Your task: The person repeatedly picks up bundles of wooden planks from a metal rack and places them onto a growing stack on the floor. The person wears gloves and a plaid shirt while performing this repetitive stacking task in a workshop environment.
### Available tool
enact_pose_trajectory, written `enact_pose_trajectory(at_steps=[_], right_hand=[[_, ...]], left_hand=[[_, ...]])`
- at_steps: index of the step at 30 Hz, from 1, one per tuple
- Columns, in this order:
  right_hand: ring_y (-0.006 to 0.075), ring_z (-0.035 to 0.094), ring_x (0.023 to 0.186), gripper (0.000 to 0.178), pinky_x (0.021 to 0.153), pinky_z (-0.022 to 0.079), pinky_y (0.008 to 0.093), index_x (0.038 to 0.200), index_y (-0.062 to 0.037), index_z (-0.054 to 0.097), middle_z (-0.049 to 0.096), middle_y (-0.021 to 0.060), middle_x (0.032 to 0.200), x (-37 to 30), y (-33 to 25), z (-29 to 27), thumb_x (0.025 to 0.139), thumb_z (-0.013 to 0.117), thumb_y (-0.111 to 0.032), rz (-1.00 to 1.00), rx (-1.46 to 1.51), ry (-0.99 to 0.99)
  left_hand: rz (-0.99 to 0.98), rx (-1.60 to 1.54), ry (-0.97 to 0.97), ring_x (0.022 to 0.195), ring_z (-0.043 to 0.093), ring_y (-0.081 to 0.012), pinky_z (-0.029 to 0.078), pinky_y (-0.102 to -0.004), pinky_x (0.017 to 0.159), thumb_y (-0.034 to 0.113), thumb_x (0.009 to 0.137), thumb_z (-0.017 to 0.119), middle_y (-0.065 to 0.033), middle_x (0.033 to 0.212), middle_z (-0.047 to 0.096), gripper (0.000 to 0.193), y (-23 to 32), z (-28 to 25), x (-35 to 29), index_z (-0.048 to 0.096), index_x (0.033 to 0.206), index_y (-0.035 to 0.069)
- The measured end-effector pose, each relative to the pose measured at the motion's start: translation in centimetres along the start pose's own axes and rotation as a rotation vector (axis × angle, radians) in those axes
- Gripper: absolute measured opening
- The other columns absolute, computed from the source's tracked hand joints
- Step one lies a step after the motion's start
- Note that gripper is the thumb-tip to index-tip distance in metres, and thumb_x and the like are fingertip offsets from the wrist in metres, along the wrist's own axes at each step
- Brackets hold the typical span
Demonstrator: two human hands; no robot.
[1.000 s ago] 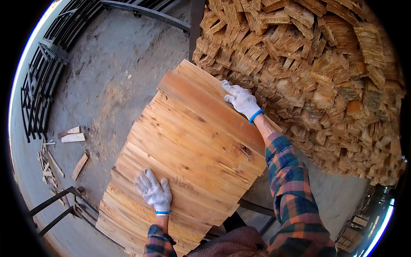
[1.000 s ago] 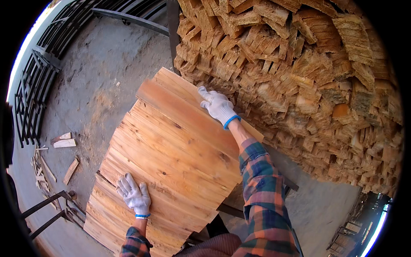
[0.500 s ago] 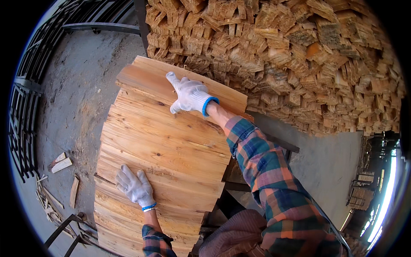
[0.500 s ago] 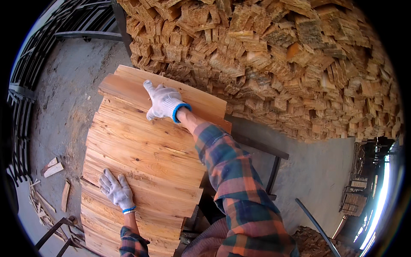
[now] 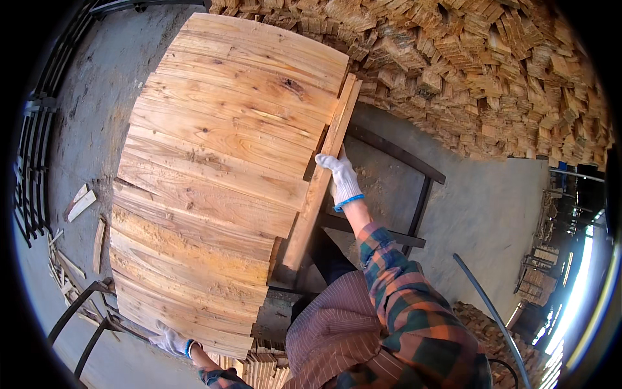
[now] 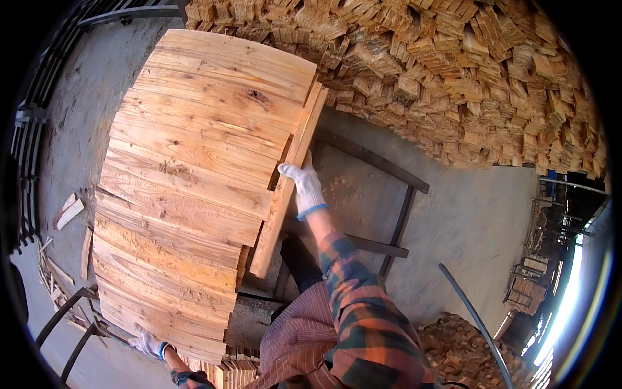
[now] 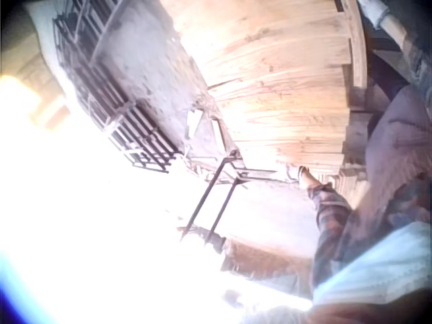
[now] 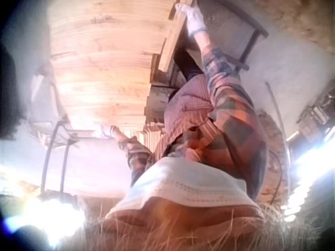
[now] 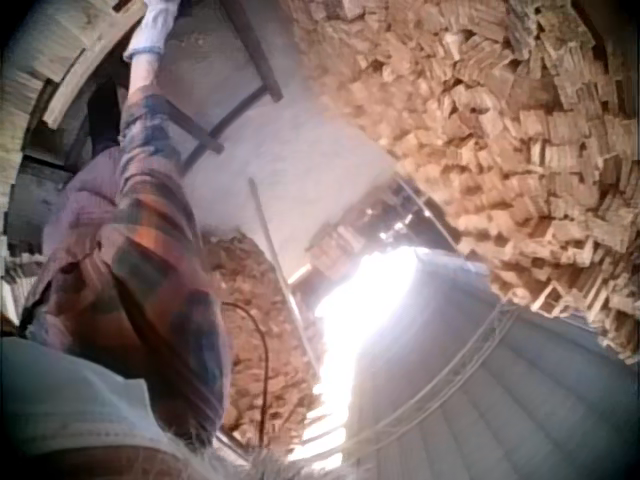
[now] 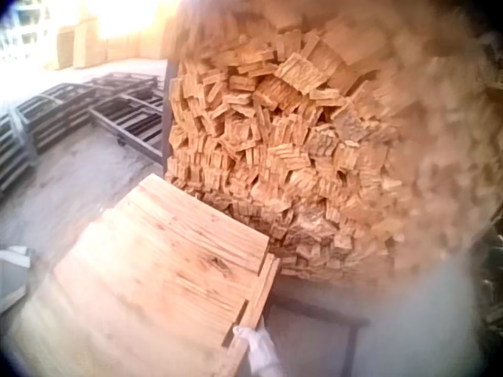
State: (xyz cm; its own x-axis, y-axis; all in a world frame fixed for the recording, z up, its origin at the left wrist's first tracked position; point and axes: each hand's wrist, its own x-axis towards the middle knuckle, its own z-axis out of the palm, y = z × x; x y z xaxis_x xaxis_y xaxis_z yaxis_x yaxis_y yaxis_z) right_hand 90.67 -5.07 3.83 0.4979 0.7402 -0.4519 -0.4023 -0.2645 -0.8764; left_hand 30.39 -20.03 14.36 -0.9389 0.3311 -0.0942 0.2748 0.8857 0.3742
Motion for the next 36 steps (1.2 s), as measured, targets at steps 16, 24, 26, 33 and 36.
enact_pose_trajectory(at_steps=[16, 24, 26, 33, 36], right_hand=[[0.0201, 0.067, 0.083, 0.064, 0.082, 0.056, 0.0294, 0.139, 0.0033, 0.042, 0.068, 0.0113, 0.096, -13.1, 3.7, 6.4, 0.079, 0.064, 0.006, 0.149, 0.195, 0.055], [0.0198, 0.066, 0.092, 0.048, 0.088, 0.055, 0.0289, 0.128, 0.0032, 0.051, 0.067, 0.0111, 0.101, -19.5, 5.7, 1.0, 0.083, 0.068, -0.001, 0.269, 0.093, 0.097], [0.0202, 0.066, 0.091, 0.039, 0.087, 0.055, 0.032, 0.118, 0.0007, 0.057, 0.068, 0.0099, 0.1, -21.9, 8.1, 1.6, 0.082, 0.069, -0.004, 0.305, 0.077, 0.103], [0.0241, 0.058, 0.107, 0.05, 0.097, 0.047, 0.042, 0.122, -0.0066, 0.058, 0.061, 0.0088, 0.115, -24.5, 11.4, 5.9, 0.083, 0.074, -0.032, 0.344, 0.14, -0.065], [0.0211, 0.059, 0.103, 0.05, 0.093, 0.048, 0.0393, 0.12, -0.0057, 0.059, 0.061, 0.007, 0.108, -27.1, 7.5, 5.2, 0.085, 0.071, -0.039, 0.3, 0.057, -0.118]], left_hand=[[-0.25, -0.415, -0.285, 0.101, 0.062, -0.0273, 0.052, -0.0359, 0.09, 0.052, 0.09, 0.066, -0.0179, 0.126, 0.06, 0.081, -11.7, -1.8, -3.8, 0.042, 0.141, -0.005], [-0.219, -0.47, -0.332, 0.088, 0.062, -0.0222, 0.052, -0.0338, 0.082, 0.056, 0.086, 0.069, -0.0133, 0.11, 0.067, 0.076, -13.6, -2.0, -2.6, 0.054, 0.13, -0.004], [-0.208, -0.529, -0.305, 0.083, 0.062, -0.0204, 0.052, -0.0333, 0.079, 0.056, 0.084, 0.071, -0.0113, 0.104, 0.068, 0.072, -16.0, -1.2, -1.0, 0.058, 0.124, -0.002], [-0.333, -0.483, -0.265, 0.083, 0.062, -0.0223, 0.051, -0.0346, 0.076, 0.057, 0.078, 0.077, -0.012, 0.102, 0.069, 0.071, -14.0, -0.8, -1.1, 0.065, 0.117, -0.002], [-0.296, -0.096, -0.289, 0.093, 0.062, -0.0246, 0.048, -0.0371, 0.088, 0.061, 0.084, 0.068, -0.0126, 0.109, 0.069, 0.075, -12.5, -3.4, -1.5, 0.061, 0.124, -0.002]])
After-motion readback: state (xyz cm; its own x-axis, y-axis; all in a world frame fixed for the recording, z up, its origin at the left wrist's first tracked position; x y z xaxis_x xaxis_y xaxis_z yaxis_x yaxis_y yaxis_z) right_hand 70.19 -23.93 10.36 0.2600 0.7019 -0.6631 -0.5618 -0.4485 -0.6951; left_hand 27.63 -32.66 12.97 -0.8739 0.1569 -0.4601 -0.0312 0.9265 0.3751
